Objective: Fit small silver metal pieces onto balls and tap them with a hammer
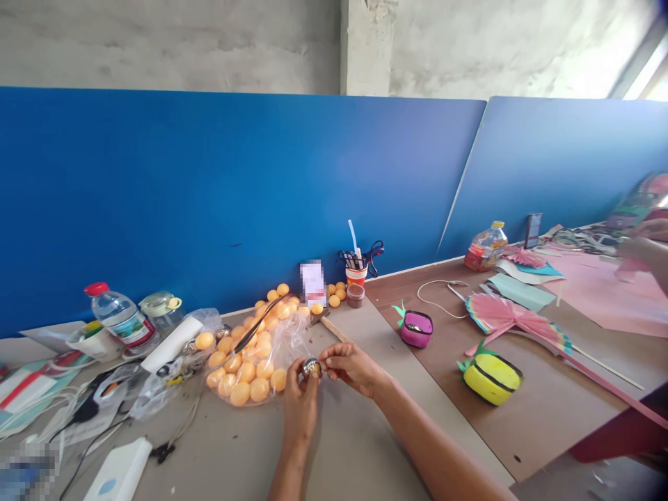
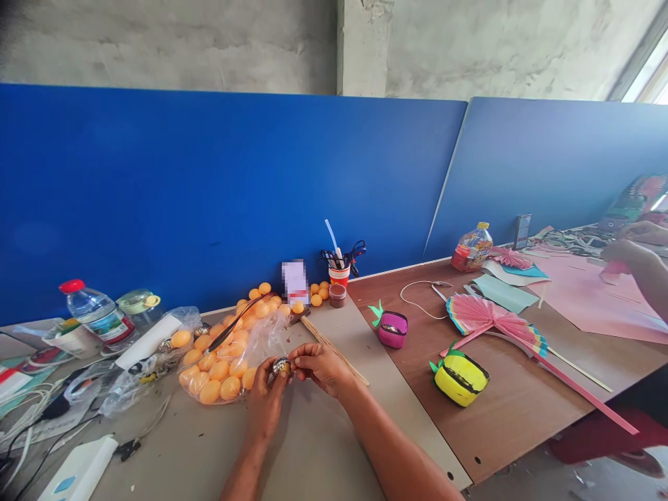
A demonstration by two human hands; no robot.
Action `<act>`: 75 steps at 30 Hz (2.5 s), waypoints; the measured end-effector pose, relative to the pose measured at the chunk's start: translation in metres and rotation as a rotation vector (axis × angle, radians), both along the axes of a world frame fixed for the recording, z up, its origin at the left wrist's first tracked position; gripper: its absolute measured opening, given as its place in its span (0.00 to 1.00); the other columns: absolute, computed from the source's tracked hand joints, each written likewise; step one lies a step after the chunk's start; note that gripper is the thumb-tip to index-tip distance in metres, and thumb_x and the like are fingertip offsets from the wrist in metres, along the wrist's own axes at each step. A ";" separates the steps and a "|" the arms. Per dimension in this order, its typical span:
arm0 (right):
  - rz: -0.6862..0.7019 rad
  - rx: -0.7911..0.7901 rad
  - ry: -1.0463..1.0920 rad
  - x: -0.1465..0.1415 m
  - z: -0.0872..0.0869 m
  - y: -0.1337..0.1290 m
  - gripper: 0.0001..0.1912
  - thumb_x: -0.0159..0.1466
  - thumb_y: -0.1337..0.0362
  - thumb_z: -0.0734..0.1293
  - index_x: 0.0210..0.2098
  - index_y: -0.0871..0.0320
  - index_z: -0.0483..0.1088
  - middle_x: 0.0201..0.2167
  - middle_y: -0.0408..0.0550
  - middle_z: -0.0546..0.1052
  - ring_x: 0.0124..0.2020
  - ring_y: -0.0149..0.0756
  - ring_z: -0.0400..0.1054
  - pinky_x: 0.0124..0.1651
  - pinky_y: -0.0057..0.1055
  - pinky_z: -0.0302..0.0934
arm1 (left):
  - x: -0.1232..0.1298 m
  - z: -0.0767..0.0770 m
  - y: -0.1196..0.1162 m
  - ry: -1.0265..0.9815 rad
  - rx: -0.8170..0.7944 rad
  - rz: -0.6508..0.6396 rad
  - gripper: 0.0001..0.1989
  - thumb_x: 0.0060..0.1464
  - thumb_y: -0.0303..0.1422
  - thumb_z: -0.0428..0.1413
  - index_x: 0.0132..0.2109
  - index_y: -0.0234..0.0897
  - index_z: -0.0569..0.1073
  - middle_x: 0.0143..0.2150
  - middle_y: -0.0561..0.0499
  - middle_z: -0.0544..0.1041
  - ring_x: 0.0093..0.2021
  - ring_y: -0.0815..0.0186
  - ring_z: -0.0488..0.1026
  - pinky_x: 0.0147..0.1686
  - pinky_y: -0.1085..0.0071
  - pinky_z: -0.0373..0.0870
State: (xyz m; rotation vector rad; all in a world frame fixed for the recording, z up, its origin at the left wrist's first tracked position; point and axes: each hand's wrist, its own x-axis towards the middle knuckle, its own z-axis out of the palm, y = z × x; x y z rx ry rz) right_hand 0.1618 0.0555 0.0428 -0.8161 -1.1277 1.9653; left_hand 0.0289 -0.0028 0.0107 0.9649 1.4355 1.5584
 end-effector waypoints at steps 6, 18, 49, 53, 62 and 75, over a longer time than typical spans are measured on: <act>-0.075 0.078 -0.097 -0.005 -0.004 -0.001 0.09 0.46 0.64 0.71 0.25 0.59 0.68 0.19 0.38 0.70 0.17 0.23 0.55 0.24 0.26 0.46 | 0.000 0.004 -0.002 0.042 -0.010 -0.016 0.23 0.47 0.47 0.59 0.47 0.38 0.69 0.44 0.45 0.78 0.41 0.59 0.77 0.44 0.62 0.72; -0.074 0.116 -0.198 -0.008 0.001 -0.005 0.06 0.47 0.64 0.69 0.23 0.59 0.68 0.17 0.37 0.66 0.20 0.24 0.54 0.27 0.27 0.48 | -0.001 -0.002 -0.001 0.098 -0.031 -0.034 0.26 0.47 0.48 0.59 0.49 0.38 0.69 0.46 0.43 0.78 0.44 0.58 0.76 0.47 0.62 0.71; -0.008 -0.033 -0.227 -0.004 -0.005 -0.002 0.07 0.48 0.66 0.70 0.23 0.59 0.68 0.17 0.39 0.71 0.20 0.27 0.64 0.28 0.27 0.57 | -0.004 -0.022 0.000 0.218 0.030 -0.012 0.23 0.50 0.46 0.59 0.49 0.37 0.72 0.46 0.43 0.79 0.46 0.56 0.76 0.47 0.60 0.71; -0.035 -0.065 -0.244 -0.005 -0.003 -0.004 0.05 0.49 0.69 0.69 0.23 0.59 0.67 0.16 0.38 0.71 0.19 0.28 0.64 0.28 0.27 0.58 | -0.004 -0.023 -0.001 0.258 0.046 -0.018 0.23 0.51 0.45 0.58 0.50 0.37 0.71 0.48 0.41 0.78 0.47 0.55 0.76 0.49 0.58 0.70; -0.050 -0.060 -0.233 -0.009 -0.002 -0.008 0.08 0.49 0.68 0.70 0.23 0.57 0.64 0.15 0.37 0.71 0.20 0.28 0.64 0.29 0.27 0.58 | -0.002 -0.014 -0.004 0.304 0.049 -0.007 0.22 0.50 0.45 0.58 0.49 0.39 0.72 0.47 0.42 0.78 0.47 0.54 0.75 0.50 0.56 0.69; -0.108 -0.069 -0.263 -0.015 -0.014 -0.005 0.10 0.50 0.67 0.70 0.23 0.56 0.62 0.14 0.36 0.69 0.18 0.27 0.62 0.27 0.27 0.57 | -0.004 -0.018 -0.003 0.296 0.036 -0.055 0.22 0.52 0.45 0.57 0.51 0.37 0.70 0.49 0.41 0.76 0.49 0.54 0.74 0.51 0.56 0.68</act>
